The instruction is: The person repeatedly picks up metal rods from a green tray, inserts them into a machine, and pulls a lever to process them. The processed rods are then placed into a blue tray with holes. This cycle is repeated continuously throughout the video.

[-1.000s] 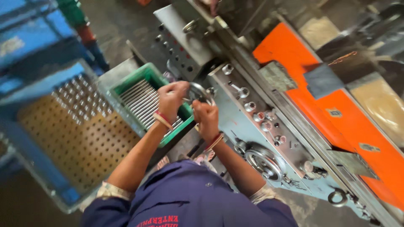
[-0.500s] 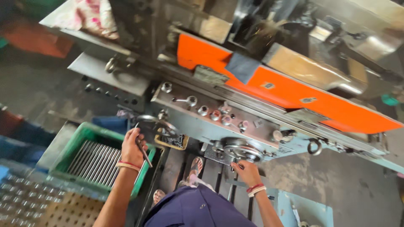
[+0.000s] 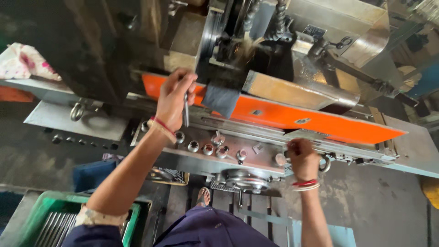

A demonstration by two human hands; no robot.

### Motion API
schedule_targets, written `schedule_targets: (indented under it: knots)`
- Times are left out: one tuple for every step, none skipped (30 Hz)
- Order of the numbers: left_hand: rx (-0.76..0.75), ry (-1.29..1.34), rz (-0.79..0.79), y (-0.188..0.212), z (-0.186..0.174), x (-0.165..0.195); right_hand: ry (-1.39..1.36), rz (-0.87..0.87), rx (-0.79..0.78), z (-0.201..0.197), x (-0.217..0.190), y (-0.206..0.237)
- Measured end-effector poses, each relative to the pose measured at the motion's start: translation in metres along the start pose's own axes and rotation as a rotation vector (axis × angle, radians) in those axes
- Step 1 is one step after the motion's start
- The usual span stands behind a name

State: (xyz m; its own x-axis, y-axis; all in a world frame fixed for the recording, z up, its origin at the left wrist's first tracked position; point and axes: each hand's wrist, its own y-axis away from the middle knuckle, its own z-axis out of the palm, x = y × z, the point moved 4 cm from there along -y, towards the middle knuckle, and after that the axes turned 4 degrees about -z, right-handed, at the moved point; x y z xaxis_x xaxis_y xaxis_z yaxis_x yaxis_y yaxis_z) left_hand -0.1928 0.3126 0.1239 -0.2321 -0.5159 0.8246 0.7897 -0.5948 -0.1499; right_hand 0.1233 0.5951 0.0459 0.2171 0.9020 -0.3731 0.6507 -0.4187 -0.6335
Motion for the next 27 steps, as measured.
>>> schedule_targets:
  knots:
    - [-0.033,0.022,0.018,-0.018,0.013,0.003,0.061,-0.02,0.055,-0.014,0.007,-0.02]
    - [-0.064,0.043,0.037,-0.036,0.024,0.004,0.177,-0.033,0.108,-0.027,0.016,-0.042]
    - [-0.093,0.064,0.057,-0.053,0.034,0.005,0.292,-0.048,0.159,-0.04,0.025,-0.061]
    - [-0.108,0.055,0.073,-0.07,0.044,0.003,0.279,-0.008,0.197,-0.053,0.037,-0.076]
    - [-0.124,0.047,0.09,-0.088,0.052,0.001,0.267,0.032,0.234,-0.065,0.051,-0.089]
    - [-0.14,0.039,0.105,-0.103,0.06,-0.004,0.331,-0.044,0.285,-0.075,0.062,-0.103]
    - [-0.122,0.006,0.091,-0.117,0.066,-0.012,0.39,-0.121,0.334,-0.086,0.074,-0.114]
    - [-0.105,-0.026,0.076,-0.13,0.072,-0.021,0.409,-0.066,0.329,-0.093,0.093,-0.126]
    - [-0.088,-0.058,0.059,-0.143,0.076,-0.032,0.471,-0.024,0.321,-0.098,0.112,-0.134]
    - [-0.089,-0.062,0.042,-0.156,0.081,-0.043,0.533,0.018,0.311,-0.103,0.133,-0.143]
    - [-0.089,-0.066,0.026,-0.168,0.084,-0.055,0.637,0.044,0.298,-0.106,0.152,-0.149]
    - [-0.089,-0.07,0.01,-0.179,0.087,-0.068,0.739,0.071,0.284,-0.111,0.172,-0.155]
    - [-0.082,-0.084,-0.029,-0.189,0.087,-0.082,0.863,0.076,0.262,-0.115,0.191,-0.16]
    - [-0.075,-0.099,-0.066,-0.2,0.087,-0.097,0.986,0.081,0.241,-0.116,0.208,-0.165]
    - [-0.068,-0.114,-0.103,-0.209,0.085,-0.11,1.035,0.109,0.217,-0.117,0.223,-0.168]
    - [-0.052,-0.141,-0.116,-0.217,0.083,-0.124,1.084,0.137,0.191,-0.118,0.237,-0.172]
    - [-0.035,-0.166,-0.131,-0.224,0.08,-0.14,1.061,0.187,0.159,-0.122,0.251,-0.175]
    - [-0.018,-0.191,-0.145,-0.23,0.076,-0.155,1.036,0.235,0.128,-0.125,0.262,-0.179]
    - [-0.015,-0.242,-0.171,-0.236,0.072,-0.169,1.036,0.301,0.068,-0.127,0.272,-0.183]
    - [-0.012,-0.293,-0.198,-0.24,0.067,-0.183,1.034,0.367,0.007,-0.131,0.28,-0.186]
    - [-0.009,-0.344,-0.226,-0.244,0.062,-0.196,1.031,0.433,-0.056,-0.133,0.286,-0.189]
    - [-0.02,-0.31,-0.245,-0.245,0.058,-0.21,1.103,0.412,-0.051,-0.133,0.286,-0.193]
    - [-0.033,-0.276,-0.264,-0.245,0.055,-0.222,1.174,0.391,-0.044,-0.134,0.287,-0.195]
    - [-0.049,-0.242,-0.282,-0.246,0.053,-0.233,1.247,0.371,-0.036,-0.135,0.287,-0.196]
    - [-0.048,-0.293,-0.312,-0.247,0.051,-0.242,1.243,0.384,-0.043,-0.135,0.289,-0.197]
    - [-0.047,-0.345,-0.342,-0.248,0.05,-0.25,1.238,0.397,-0.051,-0.134,0.29,-0.196]
    - [-0.044,-0.397,-0.373,-0.247,0.048,-0.256,1.232,0.41,-0.06,-0.133,0.291,-0.195]
